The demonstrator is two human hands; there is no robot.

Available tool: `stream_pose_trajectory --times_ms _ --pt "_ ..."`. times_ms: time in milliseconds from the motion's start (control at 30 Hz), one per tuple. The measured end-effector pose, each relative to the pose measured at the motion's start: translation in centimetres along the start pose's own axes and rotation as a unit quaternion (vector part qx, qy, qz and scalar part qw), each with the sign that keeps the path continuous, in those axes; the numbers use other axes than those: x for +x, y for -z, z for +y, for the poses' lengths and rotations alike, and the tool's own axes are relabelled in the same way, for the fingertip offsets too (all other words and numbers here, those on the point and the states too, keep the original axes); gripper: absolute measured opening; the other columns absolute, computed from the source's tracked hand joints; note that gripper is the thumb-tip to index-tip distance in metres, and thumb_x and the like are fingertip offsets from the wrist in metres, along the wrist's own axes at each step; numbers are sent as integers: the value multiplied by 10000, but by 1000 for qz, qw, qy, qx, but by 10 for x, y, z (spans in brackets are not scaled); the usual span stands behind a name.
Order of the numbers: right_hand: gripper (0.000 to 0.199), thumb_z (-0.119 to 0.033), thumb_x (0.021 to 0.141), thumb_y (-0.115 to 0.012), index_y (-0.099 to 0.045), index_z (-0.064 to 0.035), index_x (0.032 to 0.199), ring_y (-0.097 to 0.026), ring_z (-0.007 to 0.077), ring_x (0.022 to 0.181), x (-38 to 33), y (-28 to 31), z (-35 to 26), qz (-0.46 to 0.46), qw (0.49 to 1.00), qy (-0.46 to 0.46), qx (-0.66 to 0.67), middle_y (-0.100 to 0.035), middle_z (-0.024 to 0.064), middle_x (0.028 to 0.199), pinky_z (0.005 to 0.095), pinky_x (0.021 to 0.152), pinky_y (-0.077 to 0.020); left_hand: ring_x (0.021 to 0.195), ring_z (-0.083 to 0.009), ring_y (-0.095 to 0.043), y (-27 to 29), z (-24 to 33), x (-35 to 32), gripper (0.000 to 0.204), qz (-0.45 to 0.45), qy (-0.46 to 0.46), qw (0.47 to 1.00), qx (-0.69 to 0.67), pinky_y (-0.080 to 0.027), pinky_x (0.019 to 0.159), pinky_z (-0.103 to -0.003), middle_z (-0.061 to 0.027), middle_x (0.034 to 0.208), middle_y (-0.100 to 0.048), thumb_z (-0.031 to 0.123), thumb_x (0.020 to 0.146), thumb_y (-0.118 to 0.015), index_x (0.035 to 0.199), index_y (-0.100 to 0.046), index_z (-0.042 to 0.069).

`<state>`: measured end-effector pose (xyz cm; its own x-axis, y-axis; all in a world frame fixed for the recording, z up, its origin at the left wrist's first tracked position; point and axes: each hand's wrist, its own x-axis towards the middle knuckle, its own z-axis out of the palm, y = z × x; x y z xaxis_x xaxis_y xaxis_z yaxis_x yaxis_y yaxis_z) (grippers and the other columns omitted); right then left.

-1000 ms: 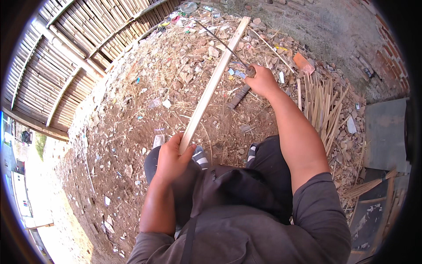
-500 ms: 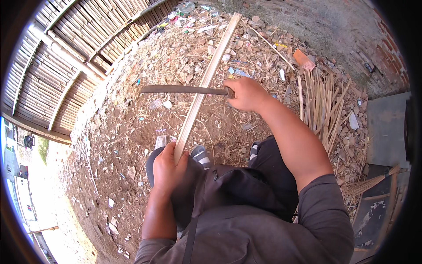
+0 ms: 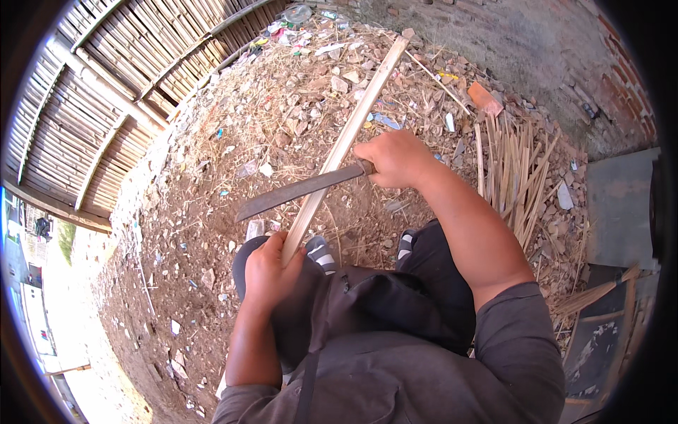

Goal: The person repeatedly scrapes and shaves down a long strip of bamboo using a knife.

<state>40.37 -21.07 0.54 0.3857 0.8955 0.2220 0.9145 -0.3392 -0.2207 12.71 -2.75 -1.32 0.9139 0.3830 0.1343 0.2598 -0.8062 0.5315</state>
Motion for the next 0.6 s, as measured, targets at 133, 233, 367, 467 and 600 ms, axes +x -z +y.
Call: stream_pose_trajectory --times_ms 133,233,367,467,600 --pt "208 -178 748 -676 -659 -69 924 -678 350 789 -7 -15 61 37 965 -188 181 -691 160 826 448 715 -528 788 -406 -691 5 2 5 343 -15 3 1000 8 -537 693 -470 -214 827 -700 263 848 -734 1052 -646 1" --pt "199 -164 763 -670 -656 -55 929 -677 347 795 -9 -11 67 95 943 -260 184 -682 166 822 447 715 -520 747 -395 -676 -1 -1 5 316 10 -5 1000 -15 -521 681 -453 -212 798 -683 247 840 -746 1010 -663 -6" --pt "209 -174 762 -676 -653 -50 929 -680 348 800 2 11 9 -35 984 -125 120 -679 166 821 448 718 -520 739 -394 -675 6 3 2 306 7 32 999 -41 -519 679 -453 -209 782 -677 248 842 -745 1002 -661 0" --pt "210 -185 763 -690 -652 -48 918 -679 351 795 -2 5 12 -77 996 -36 27 -681 157 809 455 718 -517 764 -403 -690 8 2 0 349 -1 -15 1000 0 -535 682 -464 -213 798 -691 269 846 -742 1036 -644 -8" --pt "259 -197 765 -703 -675 -51 978 -677 369 791 -10 -28 85 171 935 -243 193 -690 155 794 460 721 -525 757 -394 -683 3 -1 5 332 -9 6 1000 -20 -526 678 -454 -208 799 -685 267 849 -744 1024 -650 1"
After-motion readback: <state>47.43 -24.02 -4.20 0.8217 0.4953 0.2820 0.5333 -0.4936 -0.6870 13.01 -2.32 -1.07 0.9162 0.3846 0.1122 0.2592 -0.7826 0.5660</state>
